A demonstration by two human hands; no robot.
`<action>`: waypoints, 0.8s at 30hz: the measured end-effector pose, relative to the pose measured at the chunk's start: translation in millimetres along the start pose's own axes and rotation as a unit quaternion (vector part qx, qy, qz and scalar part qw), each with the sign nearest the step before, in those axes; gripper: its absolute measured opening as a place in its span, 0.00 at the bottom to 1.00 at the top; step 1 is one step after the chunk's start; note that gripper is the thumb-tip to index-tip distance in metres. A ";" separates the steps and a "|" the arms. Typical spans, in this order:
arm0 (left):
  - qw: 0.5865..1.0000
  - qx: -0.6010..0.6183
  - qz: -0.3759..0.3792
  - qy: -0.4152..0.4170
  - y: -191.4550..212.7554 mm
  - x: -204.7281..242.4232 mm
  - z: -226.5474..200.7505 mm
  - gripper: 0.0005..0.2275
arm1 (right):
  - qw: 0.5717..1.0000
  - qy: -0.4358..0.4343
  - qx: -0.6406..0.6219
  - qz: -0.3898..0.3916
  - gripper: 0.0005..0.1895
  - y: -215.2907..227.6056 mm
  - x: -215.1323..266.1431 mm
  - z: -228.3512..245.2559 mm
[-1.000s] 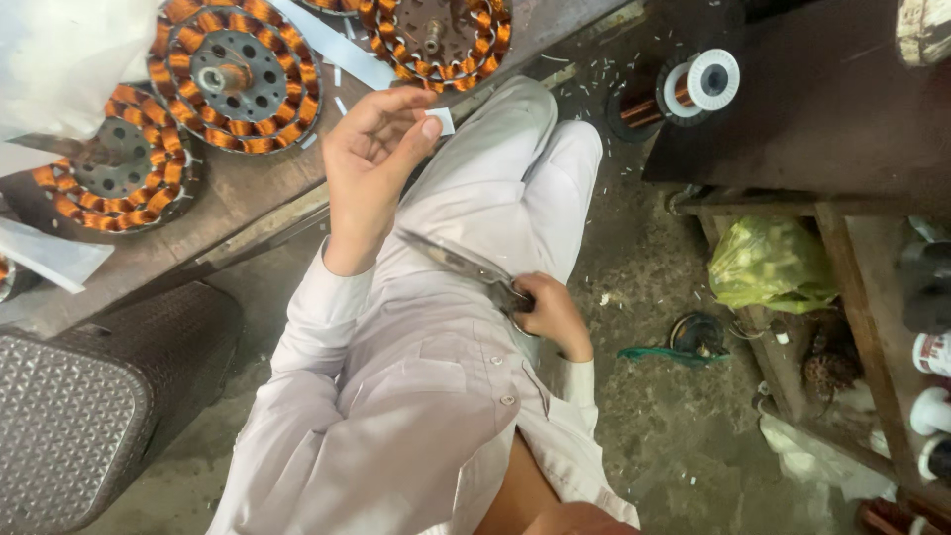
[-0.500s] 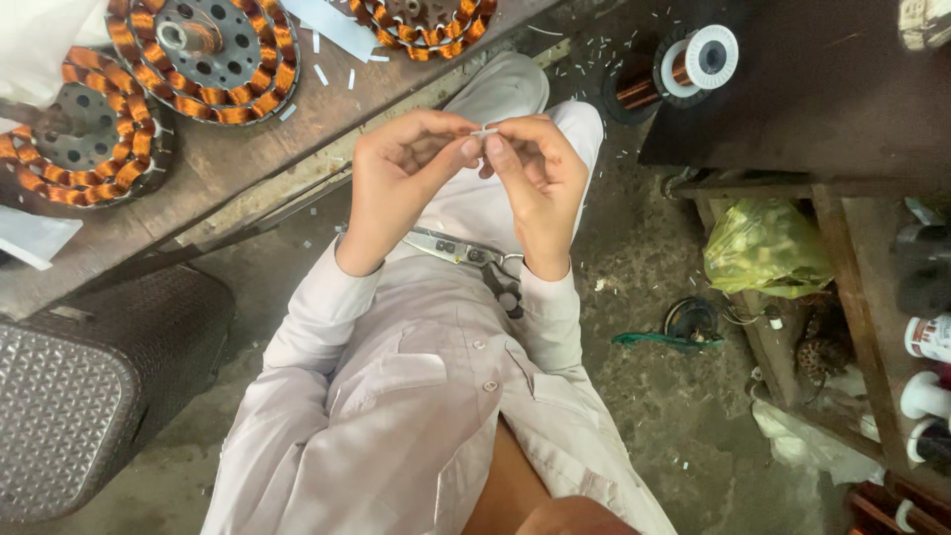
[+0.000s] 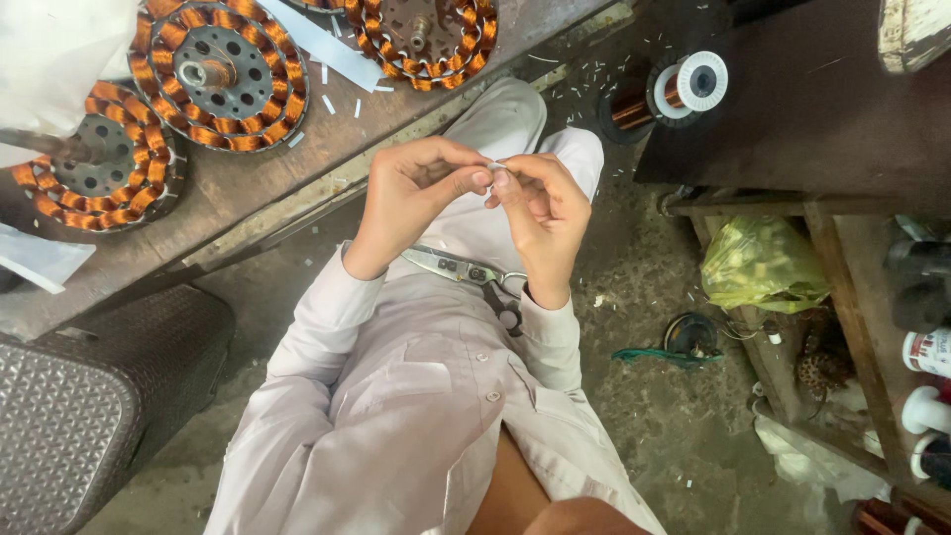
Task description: The person inserts small white insulating paper pieces into the slots of a copper-wound motor stator. They use a screwdriver to push the paper into place and scissors to trim the excess material flush with the stator surface.
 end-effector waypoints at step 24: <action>0.999 0.038 0.016 -0.001 -9.9 -13.1 -9.0 0.11 | 0.998 0.054 0.033 -0.030 0.07 1.7 -11.8 16.7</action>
Point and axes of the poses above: each hand's wrist, its own x-axis away from the middle knuckle, its own y-axis out of the back of the hand, z = x × y, the point moved 3 cm from there along -x, towards the middle knuckle, and after that the axes turned 8 degrees about -z, right-handed, at the moved point
